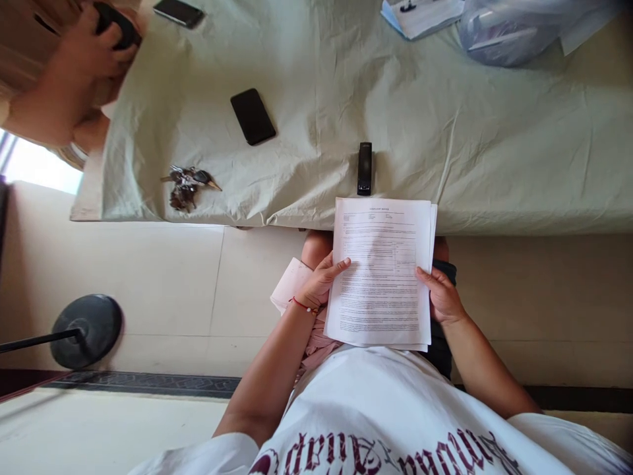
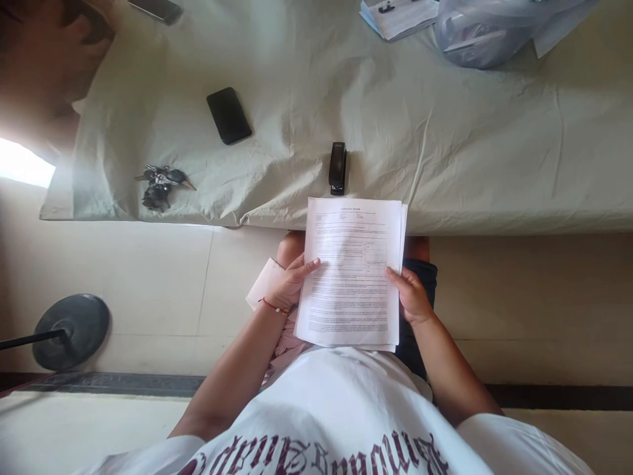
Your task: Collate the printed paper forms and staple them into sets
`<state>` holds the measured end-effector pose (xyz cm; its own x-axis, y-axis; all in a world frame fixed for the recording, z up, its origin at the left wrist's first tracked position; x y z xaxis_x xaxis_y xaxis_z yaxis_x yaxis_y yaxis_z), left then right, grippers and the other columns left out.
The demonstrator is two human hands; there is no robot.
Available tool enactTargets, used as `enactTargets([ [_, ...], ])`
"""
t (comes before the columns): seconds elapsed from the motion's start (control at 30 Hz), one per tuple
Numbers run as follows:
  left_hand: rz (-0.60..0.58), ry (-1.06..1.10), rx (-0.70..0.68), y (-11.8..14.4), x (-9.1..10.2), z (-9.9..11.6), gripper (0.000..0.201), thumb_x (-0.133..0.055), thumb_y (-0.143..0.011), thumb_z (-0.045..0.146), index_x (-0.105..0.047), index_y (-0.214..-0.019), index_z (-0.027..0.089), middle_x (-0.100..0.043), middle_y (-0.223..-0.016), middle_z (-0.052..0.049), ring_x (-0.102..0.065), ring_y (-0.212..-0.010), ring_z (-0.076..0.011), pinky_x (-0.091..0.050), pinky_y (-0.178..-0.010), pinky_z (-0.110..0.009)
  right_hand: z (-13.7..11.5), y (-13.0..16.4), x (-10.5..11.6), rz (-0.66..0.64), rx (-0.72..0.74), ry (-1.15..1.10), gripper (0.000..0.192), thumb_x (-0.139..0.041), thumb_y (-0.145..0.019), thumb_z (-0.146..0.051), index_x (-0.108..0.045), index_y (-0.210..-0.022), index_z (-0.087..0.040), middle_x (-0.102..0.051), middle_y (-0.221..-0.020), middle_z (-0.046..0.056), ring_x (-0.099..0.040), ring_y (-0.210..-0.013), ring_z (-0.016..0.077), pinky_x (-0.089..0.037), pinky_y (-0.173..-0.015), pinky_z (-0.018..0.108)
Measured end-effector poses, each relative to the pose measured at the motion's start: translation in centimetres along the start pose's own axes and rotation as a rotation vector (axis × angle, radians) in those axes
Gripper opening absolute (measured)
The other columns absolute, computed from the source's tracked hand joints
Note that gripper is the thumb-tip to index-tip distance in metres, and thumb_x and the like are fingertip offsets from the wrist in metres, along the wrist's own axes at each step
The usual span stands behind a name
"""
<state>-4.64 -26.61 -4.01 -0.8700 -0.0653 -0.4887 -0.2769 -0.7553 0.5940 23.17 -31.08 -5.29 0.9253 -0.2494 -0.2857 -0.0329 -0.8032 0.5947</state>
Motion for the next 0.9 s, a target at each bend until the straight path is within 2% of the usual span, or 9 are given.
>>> enactTargets([
  [0.17, -0.057, -0.018, 0.021, -0.1, -0.1, -0.3, 0.06, -0.108, -0.07, 0.043, -0.084, -0.118, 0.016, -0.088, -0.115, -0.014, -0.083, -0.097, -0.0303, -0.066, -0.093, -0.044, 0.1, -0.1, 0.0, -0.028, -0.122, -0.126, 0.059, -0.103, -0.065, -0.056, -0.085, -0.111, -0.025, -0.089, -0.114, 0.011, -0.084, -0.117, 0.043, -0.063, -0.115, 0.065],
  [0.27, -0.054, -0.045, 0.033, -0.1, -0.3, -0.4, 0.057, -0.109, -0.069, 0.043, -0.085, -0.113, 0.016, -0.089, -0.11, -0.014, -0.083, -0.093, -0.0284, -0.065, -0.092, -0.043, 0.8, -0.1, -0.6, -0.064, -0.201, -0.161, 0.058, -0.103, -0.065, -0.054, -0.085, -0.111, -0.023, -0.089, -0.115, 0.013, -0.082, -0.122, 0.0439, -0.062, -0.117, 0.065],
  [0.4, -0.081, -0.074, 0.023, 0.3, -0.6, 0.0, 0.056, -0.107, -0.073, 0.044, -0.086, -0.116, 0.016, -0.089, -0.112, -0.013, -0.082, -0.094, -0.0268, -0.065, -0.093, -0.041, 1.8, 0.4, -1.2, -0.078, -0.257, -0.166, 0.06, -0.107, -0.061, -0.051, -0.086, -0.109, -0.023, -0.089, -0.112, 0.012, -0.084, -0.118, 0.0427, -0.062, -0.118, 0.064],
  [0.47, -0.085, -0.104, 0.013, 0.6, -0.6, 0.2, 0.055, -0.106, -0.075, 0.047, -0.087, -0.117, 0.016, -0.089, -0.114, -0.014, -0.083, -0.095, -0.0278, -0.065, -0.092, -0.041, 1.9, 0.6, -1.3, -0.062, -0.206, -0.121, 0.06, -0.108, -0.061, -0.05, -0.087, -0.11, -0.023, -0.089, -0.113, 0.011, -0.084, -0.118, 0.0414, -0.06, -0.12, 0.063],
  [0.57, -0.069, -0.16, -0.003, 1.2, -0.5, 0.1, 0.053, -0.103, -0.078, 0.052, -0.088, -0.114, 0.016, -0.089, -0.113, -0.014, -0.083, -0.097, -0.0293, -0.065, -0.089, -0.039, 1.4, 1.0, -1.2, -0.046, -0.075, -0.023, 0.06, -0.108, -0.065, -0.053, -0.088, -0.113, -0.024, -0.088, -0.121, 0.011, -0.08, -0.128, 0.0405, -0.057, -0.126, 0.061],
  [0.73, -0.054, -0.187, -0.008, 1.8, -0.3, 0.6, 0.054, -0.101, -0.079, 0.058, -0.089, -0.112, 0.017, -0.089, -0.107, -0.014, -0.083, -0.102, -0.033, -0.067, -0.095, -0.044, -1.3, 0.6, -0.4, -0.12, 0.11, 0.208, 0.058, -0.1, -0.078, -0.062, -0.089, -0.123, -0.028, -0.084, -0.137, 0.009, -0.076, -0.138, 0.0387, -0.053, -0.131, 0.059],
  [0.8, -0.05, -0.244, -0.094, 1.7, -0.5, 1.7, 0.052, -0.098, -0.082, 0.061, -0.089, -0.112, 0.019, -0.089, -0.112, -0.014, -0.082, -0.109, -0.0342, -0.067, -0.098, -0.045, -3.1, 0.0, -0.3, -0.138, 0.2, 0.316, 0.055, -0.097, -0.082, -0.061, -0.088, -0.126, -0.03, -0.083, -0.139, 0.007, -0.075, -0.139, 0.0378, -0.052, -0.132, 0.059],
  [0.9, -0.074, -0.375, -0.294, 1.2, -1.5, 4.6, 0.049, -0.092, -0.089, 0.06, -0.09, -0.119, 0.021, -0.086, -0.13, -0.012, -0.077, -0.127, -0.0361, -0.064, -0.11, -0.046, -6.7, -1.5, -1.3, -0.127, 0.349, 0.415, 0.051, -0.096, -0.085, -0.059, -0.088, -0.128, -0.032, -0.083, -0.14, 0.004, -0.076, -0.139, 0.0373, -0.054, -0.131, 0.059],
])
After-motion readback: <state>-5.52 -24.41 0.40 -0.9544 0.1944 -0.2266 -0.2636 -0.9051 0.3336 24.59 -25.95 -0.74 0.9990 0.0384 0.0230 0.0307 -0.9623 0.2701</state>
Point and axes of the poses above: each hand's wrist, its own y-axis away from the middle knuckle, its own x-axis out of the back of the hand, z = x × y, the point moved 1 cm from there along -y, towards the middle knuckle
